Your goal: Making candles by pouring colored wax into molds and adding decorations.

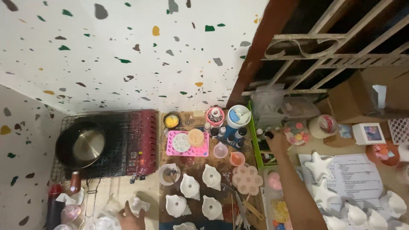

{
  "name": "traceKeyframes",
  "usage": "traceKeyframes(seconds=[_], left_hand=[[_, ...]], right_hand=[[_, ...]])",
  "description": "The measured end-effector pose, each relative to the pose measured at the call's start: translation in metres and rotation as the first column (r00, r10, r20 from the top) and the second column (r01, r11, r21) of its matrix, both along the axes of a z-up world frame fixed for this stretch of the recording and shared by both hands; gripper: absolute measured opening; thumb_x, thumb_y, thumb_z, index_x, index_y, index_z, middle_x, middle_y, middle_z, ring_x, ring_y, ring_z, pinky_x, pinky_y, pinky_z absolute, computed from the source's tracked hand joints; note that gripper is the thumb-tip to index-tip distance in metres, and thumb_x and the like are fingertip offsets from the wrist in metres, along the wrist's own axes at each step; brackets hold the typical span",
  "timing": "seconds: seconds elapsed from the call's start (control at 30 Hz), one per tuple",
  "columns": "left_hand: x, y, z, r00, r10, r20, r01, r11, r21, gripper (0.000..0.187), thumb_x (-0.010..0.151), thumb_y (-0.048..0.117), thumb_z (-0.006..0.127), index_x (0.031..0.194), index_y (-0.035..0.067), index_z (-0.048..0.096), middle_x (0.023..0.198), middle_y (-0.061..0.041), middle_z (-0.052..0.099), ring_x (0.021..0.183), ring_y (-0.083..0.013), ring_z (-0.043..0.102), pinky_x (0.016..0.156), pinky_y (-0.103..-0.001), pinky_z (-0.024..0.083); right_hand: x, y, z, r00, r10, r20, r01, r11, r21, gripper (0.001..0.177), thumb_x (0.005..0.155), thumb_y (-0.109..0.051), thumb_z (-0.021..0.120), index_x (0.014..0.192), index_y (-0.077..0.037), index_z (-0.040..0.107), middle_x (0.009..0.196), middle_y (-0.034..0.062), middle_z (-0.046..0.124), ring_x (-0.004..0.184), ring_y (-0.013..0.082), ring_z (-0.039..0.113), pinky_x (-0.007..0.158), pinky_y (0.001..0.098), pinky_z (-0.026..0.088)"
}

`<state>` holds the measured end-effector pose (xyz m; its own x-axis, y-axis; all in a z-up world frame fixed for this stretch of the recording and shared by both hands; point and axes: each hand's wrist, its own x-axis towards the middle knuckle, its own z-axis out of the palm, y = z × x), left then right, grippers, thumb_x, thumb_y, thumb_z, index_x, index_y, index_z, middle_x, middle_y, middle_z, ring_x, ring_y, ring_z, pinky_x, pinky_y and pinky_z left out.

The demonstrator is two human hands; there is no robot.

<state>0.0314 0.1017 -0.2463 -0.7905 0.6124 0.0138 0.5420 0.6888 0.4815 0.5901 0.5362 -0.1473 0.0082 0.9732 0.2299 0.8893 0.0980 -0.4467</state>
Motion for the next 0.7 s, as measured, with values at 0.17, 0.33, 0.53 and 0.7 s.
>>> traceKeyframes(seconds=[0.17,0.33,0.53,0.7], left_hand=[[-0.022,0.011,-0.044,0.999,-0.052,0.005,0.052,0.984,-0.172,0.083,0.059,0.03,0.09,0.137,0.02,0.064,0.114,-0.024,0.058,0.087,-0.0388,0.068,0.082,-0.05,0.059],[-0.03,0.004,-0.068,0.958,-0.276,-0.072,0.27,0.959,-0.088,0.05,0.068,0.023,0.08,0.117,0.023,0.073,0.097,-0.015,0.069,0.093,-0.0365,0.069,0.088,-0.049,0.06],[-0.018,0.025,-0.055,0.982,-0.189,-0.033,0.185,0.979,-0.086,0.043,0.065,0.013,0.079,0.107,0.008,0.072,0.092,-0.021,0.069,0.088,-0.0408,0.068,0.079,-0.052,0.058],[-0.001,0.014,-0.033,0.982,-0.18,-0.059,0.185,0.976,0.114,0.027,0.079,0.011,0.072,0.105,0.004,0.071,0.093,-0.021,0.07,0.088,-0.0388,0.07,0.081,-0.05,0.059]], right_hand=[[-0.012,-0.009,0.035,0.995,-0.103,0.007,0.102,0.993,0.06,0.039,0.075,-0.015,0.081,0.112,-0.005,0.077,0.109,0.0247,0.071,0.102,0.0432,0.065,0.086,0.0503,0.052],[0.014,-0.07,0.039,0.885,-0.298,-0.358,0.373,0.913,0.163,0.03,0.092,-0.006,0.071,0.121,0.0,0.073,0.11,0.0207,0.07,0.095,0.0316,0.07,0.084,0.0394,0.056],[0.018,-0.186,0.02,0.639,-0.346,-0.687,0.565,0.817,0.115,0.023,0.103,-0.004,0.067,0.125,-0.001,0.07,0.096,0.0067,0.063,0.079,0.0149,0.053,0.069,0.0293,0.043],[-0.11,-0.283,0.092,0.781,-0.282,-0.557,0.352,0.936,0.02,0.025,0.091,-0.006,0.064,0.115,-0.003,0.07,0.095,0.0081,0.07,0.084,0.0122,0.064,0.073,0.0284,0.051]])
